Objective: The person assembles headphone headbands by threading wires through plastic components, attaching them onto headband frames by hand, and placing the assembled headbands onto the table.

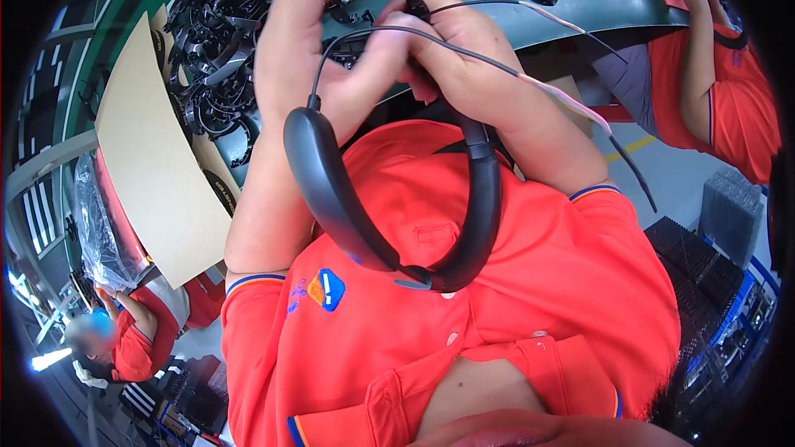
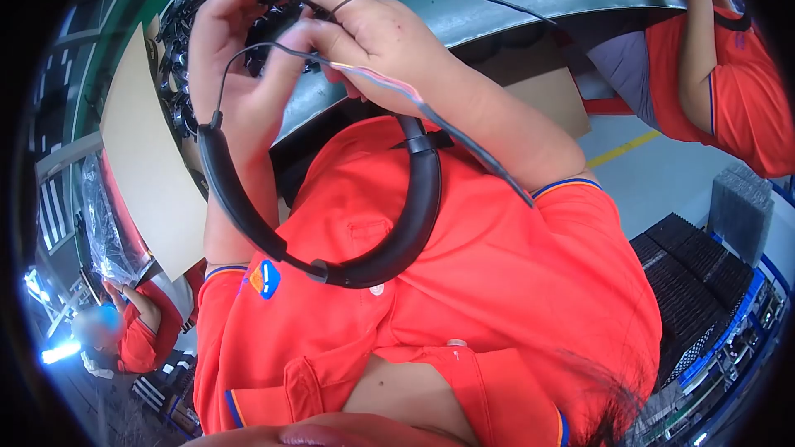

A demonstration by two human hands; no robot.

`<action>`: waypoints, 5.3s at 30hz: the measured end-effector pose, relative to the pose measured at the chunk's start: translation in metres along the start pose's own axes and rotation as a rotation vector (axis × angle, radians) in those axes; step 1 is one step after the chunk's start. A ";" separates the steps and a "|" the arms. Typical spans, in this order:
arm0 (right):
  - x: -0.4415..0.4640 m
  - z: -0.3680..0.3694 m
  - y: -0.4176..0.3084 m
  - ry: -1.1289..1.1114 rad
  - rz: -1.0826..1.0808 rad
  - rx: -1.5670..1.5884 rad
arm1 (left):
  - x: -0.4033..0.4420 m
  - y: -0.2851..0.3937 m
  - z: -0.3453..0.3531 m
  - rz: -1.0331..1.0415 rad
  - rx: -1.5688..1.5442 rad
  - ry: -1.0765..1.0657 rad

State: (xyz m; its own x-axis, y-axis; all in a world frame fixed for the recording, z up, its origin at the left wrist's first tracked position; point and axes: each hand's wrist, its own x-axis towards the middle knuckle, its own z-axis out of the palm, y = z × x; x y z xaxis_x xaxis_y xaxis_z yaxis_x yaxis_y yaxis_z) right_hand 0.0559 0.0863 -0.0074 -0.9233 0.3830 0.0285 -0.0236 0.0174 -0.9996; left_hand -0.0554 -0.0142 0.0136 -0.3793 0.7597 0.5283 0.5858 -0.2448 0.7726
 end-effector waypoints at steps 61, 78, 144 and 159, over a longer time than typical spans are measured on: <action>0.009 0.007 0.017 -0.062 -0.148 0.318 | -0.010 0.000 -0.008 -0.320 -0.231 0.033; 0.017 0.015 0.025 0.000 -0.266 0.205 | -0.006 -0.004 -0.012 -0.053 0.474 -0.097; 0.019 0.011 0.001 0.022 -0.049 0.210 | -0.003 -0.005 -0.013 -0.445 -0.382 0.247; 0.014 0.009 0.002 0.039 0.050 0.263 | 0.009 -0.015 -0.030 -0.098 -0.046 0.064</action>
State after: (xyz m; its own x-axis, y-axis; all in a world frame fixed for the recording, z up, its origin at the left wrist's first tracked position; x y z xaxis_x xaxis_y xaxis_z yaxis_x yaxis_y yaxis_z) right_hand 0.0393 0.0834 -0.0087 -0.9106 0.4125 -0.0256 -0.0818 -0.2407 -0.9671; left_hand -0.0893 -0.0222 0.0175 -0.4787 0.7419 0.4695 0.5111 -0.1993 0.8361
